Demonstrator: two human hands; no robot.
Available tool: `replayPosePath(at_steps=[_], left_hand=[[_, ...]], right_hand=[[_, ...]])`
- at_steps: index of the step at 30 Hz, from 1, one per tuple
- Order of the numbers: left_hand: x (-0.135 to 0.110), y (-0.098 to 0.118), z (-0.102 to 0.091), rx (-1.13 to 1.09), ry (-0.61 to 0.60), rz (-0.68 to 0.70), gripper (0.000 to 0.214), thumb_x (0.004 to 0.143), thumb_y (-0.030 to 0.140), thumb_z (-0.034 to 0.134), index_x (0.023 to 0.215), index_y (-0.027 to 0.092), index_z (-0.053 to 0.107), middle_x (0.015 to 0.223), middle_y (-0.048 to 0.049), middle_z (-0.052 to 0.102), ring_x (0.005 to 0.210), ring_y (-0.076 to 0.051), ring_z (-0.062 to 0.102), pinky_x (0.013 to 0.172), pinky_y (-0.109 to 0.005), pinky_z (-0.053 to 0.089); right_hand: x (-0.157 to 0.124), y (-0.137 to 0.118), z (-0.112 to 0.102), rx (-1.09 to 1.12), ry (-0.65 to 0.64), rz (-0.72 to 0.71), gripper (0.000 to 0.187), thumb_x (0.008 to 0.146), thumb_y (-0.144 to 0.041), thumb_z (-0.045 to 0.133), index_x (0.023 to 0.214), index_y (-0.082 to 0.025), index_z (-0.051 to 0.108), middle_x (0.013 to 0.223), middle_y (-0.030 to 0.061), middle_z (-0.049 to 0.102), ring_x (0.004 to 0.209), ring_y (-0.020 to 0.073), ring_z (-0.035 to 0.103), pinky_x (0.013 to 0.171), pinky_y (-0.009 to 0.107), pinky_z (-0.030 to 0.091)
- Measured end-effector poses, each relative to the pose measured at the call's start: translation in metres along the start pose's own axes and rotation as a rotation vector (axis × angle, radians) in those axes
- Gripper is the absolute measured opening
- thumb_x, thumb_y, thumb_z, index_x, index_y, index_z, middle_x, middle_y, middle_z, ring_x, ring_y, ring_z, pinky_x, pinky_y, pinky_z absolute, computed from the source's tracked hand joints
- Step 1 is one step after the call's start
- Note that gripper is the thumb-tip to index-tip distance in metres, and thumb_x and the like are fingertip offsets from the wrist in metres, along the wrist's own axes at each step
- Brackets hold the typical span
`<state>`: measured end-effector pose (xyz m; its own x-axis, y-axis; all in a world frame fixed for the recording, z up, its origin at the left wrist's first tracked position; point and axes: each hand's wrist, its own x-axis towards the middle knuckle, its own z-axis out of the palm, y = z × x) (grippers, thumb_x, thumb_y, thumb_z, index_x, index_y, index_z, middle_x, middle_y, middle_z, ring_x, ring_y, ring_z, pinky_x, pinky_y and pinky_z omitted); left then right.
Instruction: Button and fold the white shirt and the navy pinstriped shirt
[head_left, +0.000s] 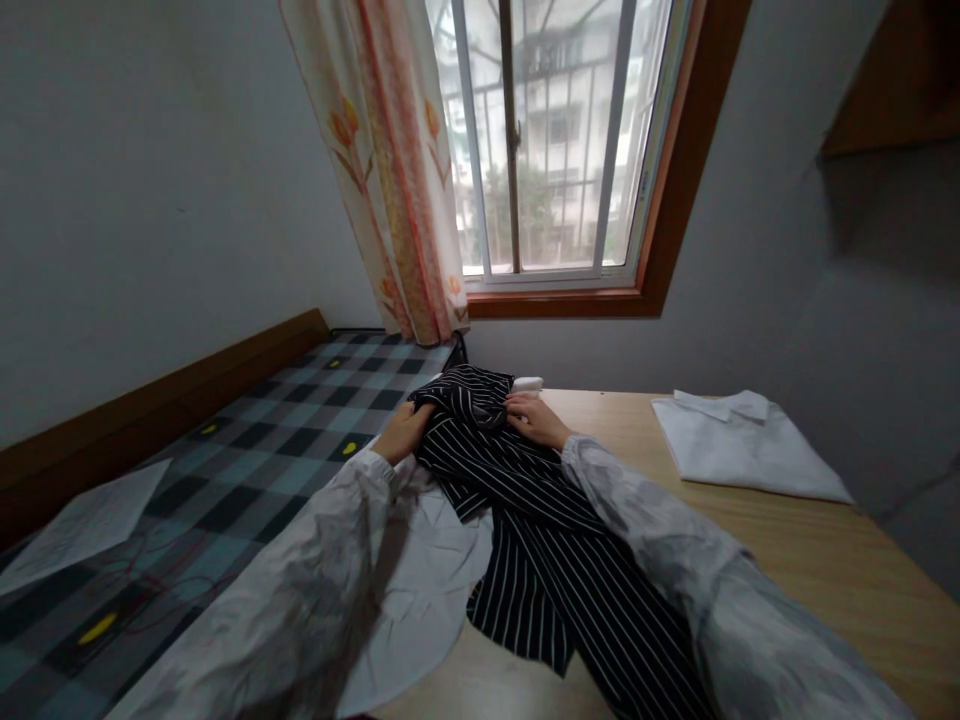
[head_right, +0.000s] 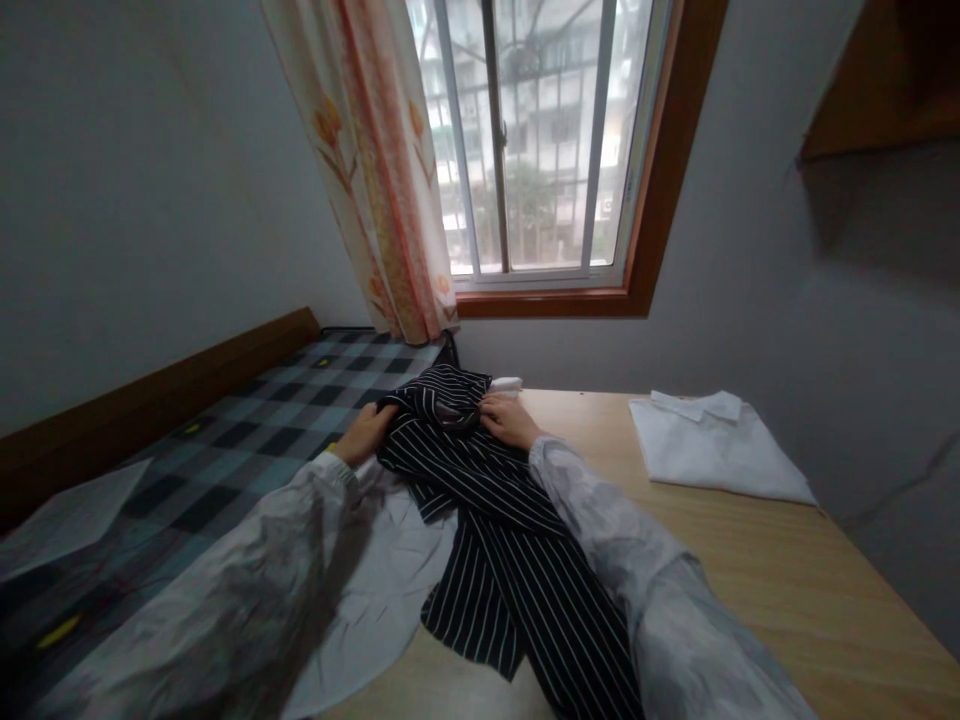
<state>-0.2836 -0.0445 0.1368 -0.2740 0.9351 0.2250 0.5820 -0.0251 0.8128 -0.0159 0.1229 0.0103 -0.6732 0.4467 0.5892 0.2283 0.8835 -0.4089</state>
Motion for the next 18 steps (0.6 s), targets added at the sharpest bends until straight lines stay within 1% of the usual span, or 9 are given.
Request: replayPosePath(at_steps=[2,5,6,8,10,12,15,17,18], left_hand=[[0.003,-0.009,-0.008,-0.020,-0.033,-0.021,0.063,0.078,0.078,0.065,0.075,0.016,0.075,0.072,-0.0069,0.075,0.077,-0.028,0.068,0.066,-0.033,0.053],[0.008,-0.021,-0.014,-0.002,-0.039,-0.042,0.069,0.077,0.084,0.062,0.070,0.016,0.072,0.069,-0.0059,0.072,0.071,-0.025,0.064,0.061,-0.031,0.047],[0.009,-0.024,-0.015,0.017,-0.033,-0.041,0.070,0.077,0.085,0.062,0.070,0.016,0.072,0.068,-0.0059,0.071,0.070,-0.025,0.064,0.061,-0.031,0.046],[0.010,-0.026,-0.014,0.052,-0.018,-0.017,0.073,0.077,0.087,0.061,0.072,0.016,0.074,0.071,-0.0064,0.073,0.075,-0.027,0.066,0.065,-0.032,0.047],[0.011,-0.026,-0.012,0.074,-0.016,0.041,0.075,0.078,0.087,0.060,0.081,0.015,0.079,0.080,-0.0076,0.078,0.084,-0.031,0.069,0.073,-0.035,0.051],[0.010,-0.024,-0.010,0.084,-0.041,0.115,0.075,0.082,0.086,0.057,0.092,0.015,0.082,0.092,-0.0087,0.082,0.096,-0.034,0.071,0.084,-0.037,0.054],[0.009,-0.021,-0.008,0.099,-0.095,0.175,0.075,0.088,0.082,0.053,0.103,0.015,0.083,0.103,-0.0093,0.083,0.105,-0.035,0.071,0.092,-0.039,0.054],[0.009,-0.020,-0.007,0.109,-0.109,0.190,0.073,0.092,0.080,0.051,0.105,0.016,0.082,0.104,-0.0088,0.082,0.105,-0.035,0.071,0.092,-0.039,0.054],[0.010,-0.019,-0.007,0.112,-0.106,0.198,0.073,0.093,0.080,0.050,0.104,0.015,0.082,0.102,-0.0085,0.082,0.104,-0.034,0.071,0.091,-0.039,0.055]], right_hand=[[-0.002,0.002,-0.009,0.036,0.015,0.073,0.020,0.098,-0.023,0.059,0.095,-0.022,0.078,0.104,0.0070,0.079,0.110,0.0262,0.069,0.121,0.051,0.041],[-0.007,0.001,-0.027,0.114,-0.002,0.200,0.030,0.099,-0.025,0.054,0.073,-0.024,0.068,0.075,0.0004,0.070,0.088,0.0227,0.066,0.122,0.051,0.037],[-0.009,-0.001,-0.033,0.151,-0.022,0.237,0.034,0.100,-0.027,0.052,0.068,-0.023,0.064,0.071,-0.0002,0.066,0.085,0.0221,0.064,0.119,0.049,0.040],[-0.012,-0.005,-0.044,0.216,-0.076,0.291,0.041,0.102,-0.031,0.046,0.065,-0.022,0.060,0.068,0.0004,0.062,0.080,0.0211,0.061,0.105,0.043,0.050],[-0.015,-0.011,-0.051,0.251,-0.147,0.311,0.046,0.104,-0.034,0.040,0.067,-0.021,0.062,0.070,0.0016,0.063,0.074,0.0194,0.060,0.085,0.035,0.053],[-0.018,-0.017,-0.056,0.261,-0.214,0.320,0.041,0.102,-0.038,0.047,0.074,-0.019,0.069,0.070,0.0015,0.065,0.069,0.0176,0.058,0.070,0.030,0.050],[-0.021,-0.025,-0.059,0.243,-0.359,0.366,0.027,0.090,-0.043,0.073,0.094,-0.018,0.079,0.075,0.0010,0.069,0.067,0.0158,0.058,0.063,0.027,0.044],[-0.023,-0.028,-0.060,0.235,-0.456,0.414,0.033,0.085,-0.046,0.081,0.103,-0.018,0.082,0.077,0.0012,0.070,0.067,0.0149,0.057,0.061,0.026,0.042],[-0.024,-0.029,-0.061,0.247,-0.491,0.436,0.036,0.086,-0.049,0.081,0.103,-0.018,0.082,0.074,0.0008,0.069,0.065,0.0143,0.056,0.061,0.026,0.041]])
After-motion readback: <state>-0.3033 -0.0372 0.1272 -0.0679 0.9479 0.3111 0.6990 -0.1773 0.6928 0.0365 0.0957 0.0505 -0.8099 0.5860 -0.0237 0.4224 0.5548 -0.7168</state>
